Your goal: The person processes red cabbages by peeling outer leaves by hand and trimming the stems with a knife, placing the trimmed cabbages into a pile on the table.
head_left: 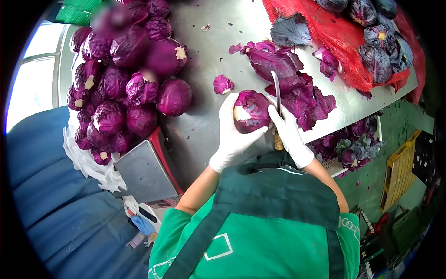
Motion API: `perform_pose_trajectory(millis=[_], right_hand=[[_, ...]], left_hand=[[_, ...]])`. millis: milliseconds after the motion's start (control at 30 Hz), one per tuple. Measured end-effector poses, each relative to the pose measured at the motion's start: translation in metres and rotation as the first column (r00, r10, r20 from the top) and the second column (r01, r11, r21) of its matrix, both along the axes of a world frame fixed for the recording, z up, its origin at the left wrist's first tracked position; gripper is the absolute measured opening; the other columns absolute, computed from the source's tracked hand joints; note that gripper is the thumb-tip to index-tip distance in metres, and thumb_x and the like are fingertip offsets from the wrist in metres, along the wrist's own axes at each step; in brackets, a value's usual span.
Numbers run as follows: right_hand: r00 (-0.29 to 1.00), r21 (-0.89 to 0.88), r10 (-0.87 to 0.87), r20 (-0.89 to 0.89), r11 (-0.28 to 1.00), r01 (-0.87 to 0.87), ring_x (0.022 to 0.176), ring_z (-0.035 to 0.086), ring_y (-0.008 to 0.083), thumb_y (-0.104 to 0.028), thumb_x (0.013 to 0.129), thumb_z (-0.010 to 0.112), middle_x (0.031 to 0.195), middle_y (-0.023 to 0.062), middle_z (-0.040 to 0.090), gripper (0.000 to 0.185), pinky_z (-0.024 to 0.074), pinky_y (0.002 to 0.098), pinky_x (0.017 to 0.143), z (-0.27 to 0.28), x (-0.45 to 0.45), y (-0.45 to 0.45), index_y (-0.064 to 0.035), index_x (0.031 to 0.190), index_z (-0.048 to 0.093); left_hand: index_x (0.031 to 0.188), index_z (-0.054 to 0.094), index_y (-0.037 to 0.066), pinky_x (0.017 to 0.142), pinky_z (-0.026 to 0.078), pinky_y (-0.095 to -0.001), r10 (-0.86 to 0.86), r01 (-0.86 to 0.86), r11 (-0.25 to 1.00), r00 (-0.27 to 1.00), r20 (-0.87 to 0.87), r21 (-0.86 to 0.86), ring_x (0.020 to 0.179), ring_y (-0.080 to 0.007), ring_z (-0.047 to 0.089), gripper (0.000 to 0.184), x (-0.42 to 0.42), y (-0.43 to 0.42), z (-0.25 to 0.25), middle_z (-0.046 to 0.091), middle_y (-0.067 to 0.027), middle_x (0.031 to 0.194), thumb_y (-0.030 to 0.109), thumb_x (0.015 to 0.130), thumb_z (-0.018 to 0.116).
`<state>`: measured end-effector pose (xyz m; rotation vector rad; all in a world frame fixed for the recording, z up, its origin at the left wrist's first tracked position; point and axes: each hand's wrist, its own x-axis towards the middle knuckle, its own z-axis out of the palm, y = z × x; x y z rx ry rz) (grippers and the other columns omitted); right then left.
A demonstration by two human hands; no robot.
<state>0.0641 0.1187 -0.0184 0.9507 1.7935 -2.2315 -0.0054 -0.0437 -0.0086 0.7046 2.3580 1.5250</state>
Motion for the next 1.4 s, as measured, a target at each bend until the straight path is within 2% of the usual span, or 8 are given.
perform_pose_trajectory(millis=[167, 300, 367, 567, 767, 967, 1300, 1400], right_hand=[[0.995, 0.171, 0.020, -0.102, 0.985, -0.002, 0.116, 0.059, 0.0246, -0.034, 0.101, 0.053, 0.127, 0.0190, 0.062, 0.047, 0.0434, 0.0324, 0.101, -0.025, -0.013, 0.011, -0.0009, 0.135, 0.055], [0.988, 0.344, 0.051, -0.144, 0.939, 0.002, 0.123, 0.056, 0.0343, -0.034, 0.104, 0.045, 0.130, 0.0219, 0.059, 0.047, 0.0417, 0.0374, 0.105, -0.038, -0.016, 0.027, -0.0002, 0.134, 0.054], [0.985, 0.718, 0.167, -0.042, 0.691, -0.086, 0.124, 0.054, 0.0366, -0.034, 0.104, 0.041, 0.130, 0.0240, 0.058, 0.049, 0.0412, 0.0396, 0.106, -0.022, -0.011, 0.032, -0.0024, 0.140, 0.048], [0.947, 0.947, 0.322, 0.025, 0.295, -0.125, 0.068, 0.068, 0.0237, -0.028, 0.099, 0.052, 0.091, 0.0120, 0.069, 0.056, 0.0530, 0.0346, 0.056, 0.014, 0.021, 0.027, -0.0069, 0.149, 0.037], [0.905, 0.889, 0.325, 0.273, 0.274, -0.367, 0.054, 0.061, 0.0174, -0.030, 0.096, 0.057, 0.072, 0.0056, 0.063, 0.062, 0.0483, 0.0327, 0.049, 0.028, 0.022, 0.013, -0.0077, 0.150, 0.035], [0.934, 0.974, 0.318, 0.164, 0.095, -0.204, 0.055, 0.062, 0.0172, -0.032, 0.097, 0.054, 0.070, 0.0051, 0.063, 0.056, 0.0496, 0.0318, 0.050, 0.004, 0.014, 0.019, -0.0118, 0.148, 0.041], [0.979, 0.913, 0.160, 0.123, 0.370, -0.175, 0.063, 0.066, 0.0254, -0.029, 0.097, 0.053, 0.079, 0.0073, 0.068, 0.049, 0.0534, 0.0372, 0.057, 0.006, 0.016, 0.009, -0.0234, 0.145, 0.045], [0.998, 0.806, -0.014, -0.062, 0.588, 0.058, 0.078, 0.069, 0.0344, -0.025, 0.095, 0.050, 0.099, 0.0127, 0.071, 0.047, 0.0551, 0.0436, 0.066, -0.005, 0.011, 0.010, -0.0224, 0.142, 0.047]], left_hand=[[0.150, 0.026, 0.003, 0.113, 0.031, -0.0472, -0.074, 0.019, 0.958, 0.980, -0.183, -0.285, 0.138, -0.0380, 0.030, 0.108, -0.001, 0.003, 0.013, 0.032, -0.0211, 0.145, 0.027, 0.065, 0.088], [0.151, 0.025, 0.008, 0.114, 0.029, -0.0499, -0.158, 0.132, 0.891, 0.987, -0.025, -0.435, 0.135, -0.0426, 0.030, 0.114, -0.015, 0.010, 0.031, 0.031, -0.0224, 0.143, 0.034, 0.061, 0.090], [0.149, 0.030, 0.009, 0.111, 0.031, -0.0523, -0.180, 0.119, 0.869, 0.980, -0.082, -0.480, 0.132, -0.0454, 0.031, 0.111, -0.012, 0.021, 0.025, 0.031, -0.0246, 0.141, 0.032, 0.058, 0.090], [0.146, 0.030, 0.001, 0.116, 0.029, -0.0488, -0.167, 0.144, 0.958, 0.983, -0.078, -0.247, 0.141, -0.0443, 0.025, 0.108, -0.007, 0.038, 0.006, 0.025, -0.0264, 0.150, 0.032, 0.061, 0.088], [0.146, 0.027, -0.003, 0.115, 0.030, -0.0480, -0.164, 0.139, 0.956, 0.983, -0.077, -0.260, 0.141, -0.0421, 0.027, 0.102, -0.008, 0.040, 0.007, 0.028, -0.0278, 0.149, 0.028, 0.066, 0.083], [0.145, 0.027, -0.005, 0.114, 0.030, -0.0487, -0.169, 0.146, 0.954, 0.983, -0.068, -0.262, 0.140, -0.0436, 0.027, 0.102, -0.008, 0.044, 0.008, 0.028, -0.0306, 0.148, 0.029, 0.067, 0.082], [0.145, 0.029, -0.003, 0.113, 0.031, -0.0504, -0.079, 0.030, 0.961, 0.982, -0.169, -0.276, 0.137, -0.0453, 0.028, 0.100, 0.007, 0.052, 0.000, 0.027, -0.0312, 0.146, 0.029, 0.067, 0.083], [0.144, 0.030, -0.002, 0.113, 0.030, -0.0507, -0.063, 0.004, 0.965, 0.974, -0.218, -0.261, 0.137, -0.0447, 0.030, 0.099, 0.015, 0.054, -0.003, 0.030, -0.0295, 0.145, 0.027, 0.066, 0.084]])
